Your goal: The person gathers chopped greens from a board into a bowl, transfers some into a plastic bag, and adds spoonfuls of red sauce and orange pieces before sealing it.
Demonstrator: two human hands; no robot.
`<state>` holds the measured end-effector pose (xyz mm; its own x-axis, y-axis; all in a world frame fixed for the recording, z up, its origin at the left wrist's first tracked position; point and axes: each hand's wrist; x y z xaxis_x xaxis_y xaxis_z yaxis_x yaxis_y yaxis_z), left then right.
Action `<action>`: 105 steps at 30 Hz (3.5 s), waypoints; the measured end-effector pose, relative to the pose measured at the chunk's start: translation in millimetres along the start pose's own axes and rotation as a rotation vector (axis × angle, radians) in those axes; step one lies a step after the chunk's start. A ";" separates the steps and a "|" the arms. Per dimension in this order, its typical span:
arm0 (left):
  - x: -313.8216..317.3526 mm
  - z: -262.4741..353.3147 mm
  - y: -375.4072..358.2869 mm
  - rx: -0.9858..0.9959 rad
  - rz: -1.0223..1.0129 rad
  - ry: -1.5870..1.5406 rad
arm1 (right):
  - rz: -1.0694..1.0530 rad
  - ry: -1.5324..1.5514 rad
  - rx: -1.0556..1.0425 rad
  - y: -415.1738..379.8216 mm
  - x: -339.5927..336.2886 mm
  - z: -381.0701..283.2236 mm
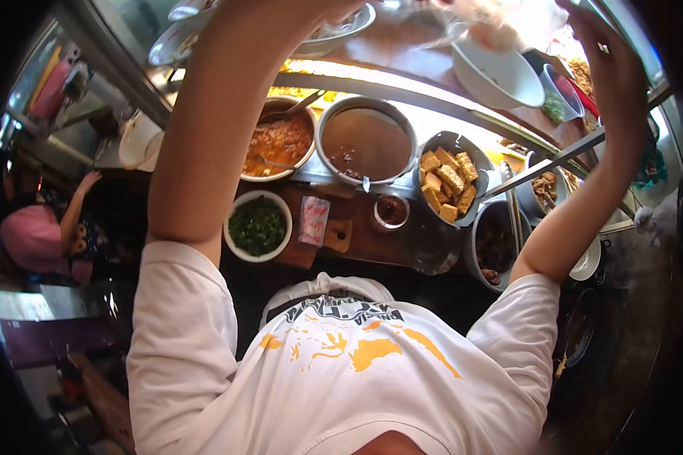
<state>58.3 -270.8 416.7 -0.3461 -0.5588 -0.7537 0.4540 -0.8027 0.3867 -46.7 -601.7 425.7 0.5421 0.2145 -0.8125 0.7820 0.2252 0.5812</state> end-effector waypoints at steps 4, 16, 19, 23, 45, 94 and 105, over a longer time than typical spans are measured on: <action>88.1 -5.1 -108.4 0.098 -0.121 -0.477 | -0.024 0.293 0.047 -83.3 49.1 -119.1; 229.8 -21.1 -310.7 -0.537 -0.164 -0.720 | -0.642 0.941 0.287 -178.4 248.9 -194.0; 241.1 -23.4 -336.6 -0.596 -0.126 -0.697 | -0.646 0.992 0.163 -166.6 286.7 -242.3; 232.4 -20.7 -354.3 -0.731 -0.016 -0.709 | -0.586 0.784 -0.054 -152.6 354.0 -272.6; 241.9 -64.4 -374.4 -0.783 0.353 -0.768 | -0.974 1.655 0.487 -135.5 349.5 -269.5; 332.8 -73.9 -208.7 -0.389 -0.182 -0.713 | -0.151 0.451 0.441 -238.2 288.9 -110.8; 347.5 -81.2 -192.5 -0.412 -0.236 -0.681 | -0.059 0.669 0.690 -257.7 293.0 -123.1</action>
<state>-82.7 -293.5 37.2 -0.8312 -0.4952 -0.2527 0.5256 -0.8481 -0.0666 -127.3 -479.8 43.5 0.3755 0.7663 -0.5214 0.9268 -0.3100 0.2119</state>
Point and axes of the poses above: each hand's wrist, its own y-axis towards the middle knuckle, its own x-axis out of the palm, z = x × y, and after that the axes turned 12 degrees about -z, right-handed
